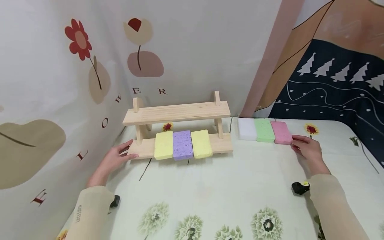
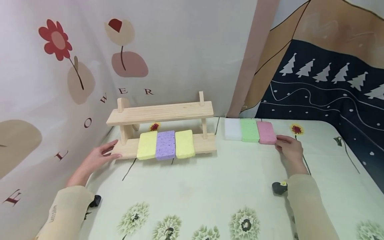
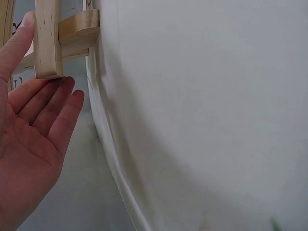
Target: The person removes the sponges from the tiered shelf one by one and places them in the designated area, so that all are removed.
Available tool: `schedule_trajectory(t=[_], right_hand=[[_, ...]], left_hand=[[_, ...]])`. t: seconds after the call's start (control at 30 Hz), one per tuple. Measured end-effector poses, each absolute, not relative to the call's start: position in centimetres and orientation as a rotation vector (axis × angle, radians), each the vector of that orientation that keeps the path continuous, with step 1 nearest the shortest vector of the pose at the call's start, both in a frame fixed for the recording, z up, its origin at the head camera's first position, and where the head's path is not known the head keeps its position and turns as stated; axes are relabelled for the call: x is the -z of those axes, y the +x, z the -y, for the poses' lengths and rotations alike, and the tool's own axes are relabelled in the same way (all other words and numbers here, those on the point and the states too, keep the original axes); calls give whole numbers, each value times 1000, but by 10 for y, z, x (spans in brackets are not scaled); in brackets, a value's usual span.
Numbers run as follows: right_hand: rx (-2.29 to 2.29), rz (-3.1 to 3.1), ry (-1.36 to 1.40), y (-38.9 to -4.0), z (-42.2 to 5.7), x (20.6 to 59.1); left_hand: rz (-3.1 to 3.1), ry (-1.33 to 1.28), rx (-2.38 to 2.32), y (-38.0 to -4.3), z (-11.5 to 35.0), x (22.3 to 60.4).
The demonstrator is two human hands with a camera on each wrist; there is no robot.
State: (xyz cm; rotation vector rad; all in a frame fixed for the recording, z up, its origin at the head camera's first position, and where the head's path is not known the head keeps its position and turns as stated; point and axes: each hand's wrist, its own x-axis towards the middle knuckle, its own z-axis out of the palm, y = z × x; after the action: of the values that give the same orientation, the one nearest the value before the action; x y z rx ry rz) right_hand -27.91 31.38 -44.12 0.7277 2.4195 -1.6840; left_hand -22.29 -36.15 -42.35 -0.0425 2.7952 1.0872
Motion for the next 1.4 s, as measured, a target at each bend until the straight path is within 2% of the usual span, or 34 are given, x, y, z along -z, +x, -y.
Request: schedule_trajectory(t=[0.33,0.57,0.77,1.4], right_hand=[[2116,-2224,737,-257,-307,430],[2389,-2121,469,-249,-283,420],[2395,-2097,288,-249,-256,413],[2036,-2235,47,-261,-167,418]], left_hand=[[-2799,-59,-1097,-222,358,422],[-2811,-56,-1080,-223,358,422],[-2820,-29,-1083,-222,357,421],[-2824,-5,-1082,-220,359,421]])
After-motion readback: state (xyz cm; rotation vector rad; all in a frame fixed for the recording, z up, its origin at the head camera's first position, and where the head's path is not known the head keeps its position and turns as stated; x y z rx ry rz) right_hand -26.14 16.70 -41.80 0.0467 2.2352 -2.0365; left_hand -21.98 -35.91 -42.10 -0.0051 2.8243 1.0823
